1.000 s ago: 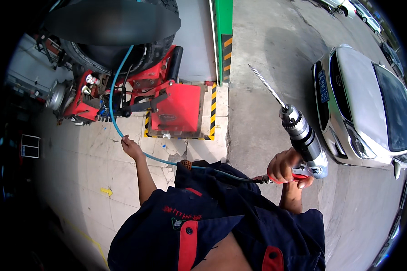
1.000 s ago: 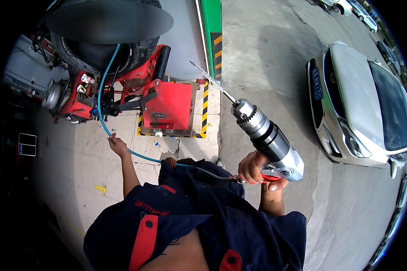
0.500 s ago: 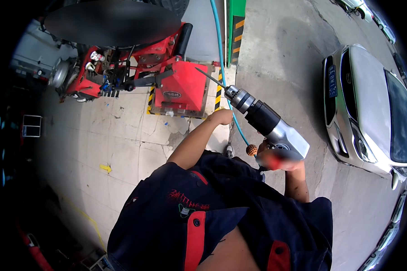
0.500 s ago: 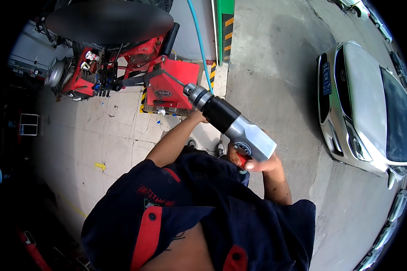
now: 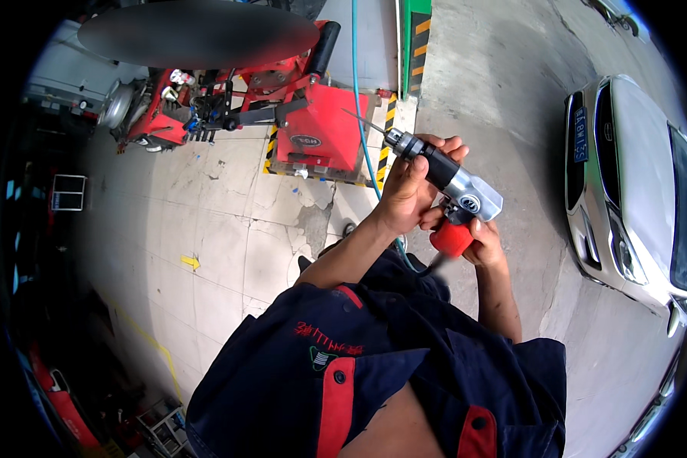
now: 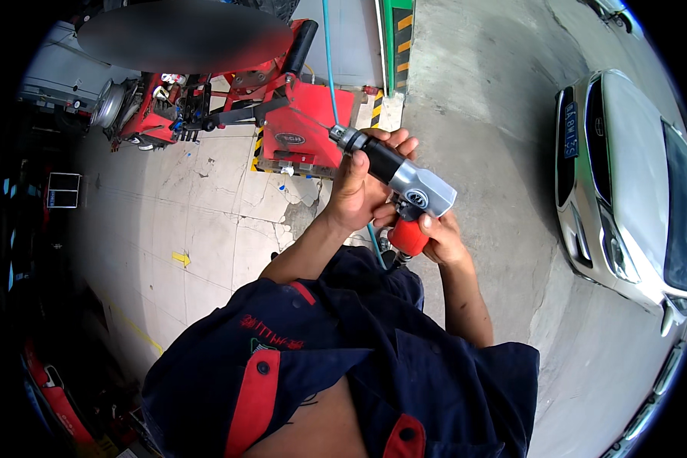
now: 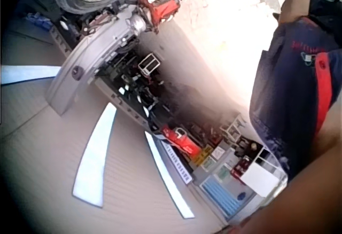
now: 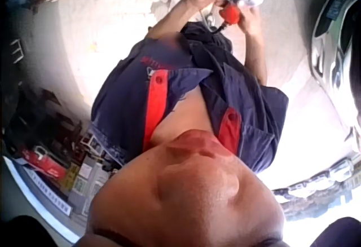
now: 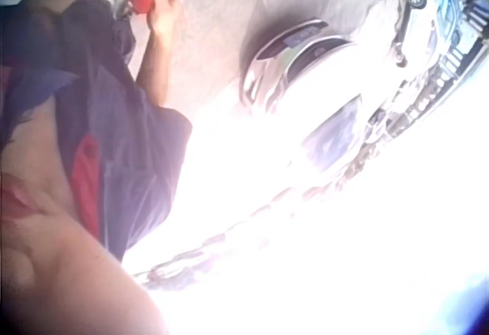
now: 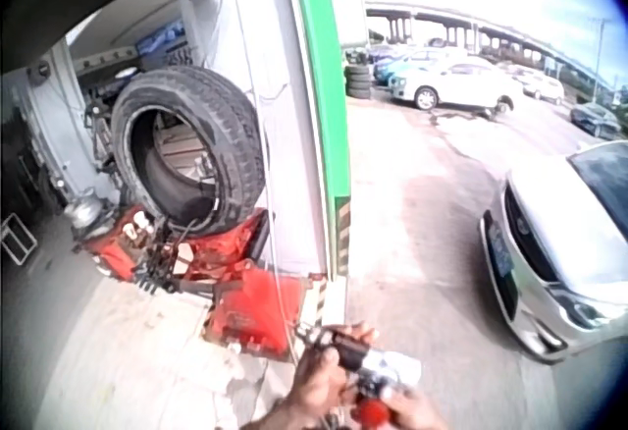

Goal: The person works on a car tire mounted on a tire changer. They insert a small metal piece into the tire bead, then use a pneumatic drill to grind or cut the tire bead area. The person continues to work on the tire with the drill, focusing on the bead area.

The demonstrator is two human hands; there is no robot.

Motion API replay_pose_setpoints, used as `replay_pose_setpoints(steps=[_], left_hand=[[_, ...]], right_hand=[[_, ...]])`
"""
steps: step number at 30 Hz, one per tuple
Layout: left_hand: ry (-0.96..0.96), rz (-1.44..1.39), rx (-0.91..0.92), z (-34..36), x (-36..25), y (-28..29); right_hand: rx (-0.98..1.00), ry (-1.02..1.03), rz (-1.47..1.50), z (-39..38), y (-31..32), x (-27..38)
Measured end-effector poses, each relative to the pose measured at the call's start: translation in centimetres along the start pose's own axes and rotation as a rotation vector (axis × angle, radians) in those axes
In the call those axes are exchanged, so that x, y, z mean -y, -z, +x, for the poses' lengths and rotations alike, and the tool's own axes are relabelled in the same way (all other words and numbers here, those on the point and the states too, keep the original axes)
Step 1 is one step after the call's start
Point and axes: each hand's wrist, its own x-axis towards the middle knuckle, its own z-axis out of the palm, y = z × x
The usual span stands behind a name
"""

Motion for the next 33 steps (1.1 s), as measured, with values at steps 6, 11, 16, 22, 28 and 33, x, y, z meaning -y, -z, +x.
replay_pose_setpoints(steps=[6, 11, 16, 22, 28, 33], left_hand=[[-0.108, 0.218, -0.102, -1.6, -0.3, 0.9], [-0.121, 0.211, -0.132, -3.0, -0.5, 1.4], [0.004, 0.076, -0.264, -3.3, -2.5, 1.0], [0.116, 0.304, -0.155, -5.1, -4.0, 2.0], [0.257, 0.027, -0.481, -6.1, -2.2, 3.2], [0.239, -0.106, -0.545, -6.6, -1.7, 3.2]], right_hand=[[-0.287, -0.004, -0.133, 1.5, -0.2, -2.5], [-0.323, -0.144, -0.295, 1.1, -1.0, -2.7], [-0.422, -0.166, -0.614, 1.2, -5.6, -3.5], [0.13, -0.113, -0.772, 0.8, -4.0, -4.0], [0.088, -0.296, -0.597, 1.2, -2.9, -5.9], [0.008, -0.176, -0.748, 0.7, -2.3, -8.0]])
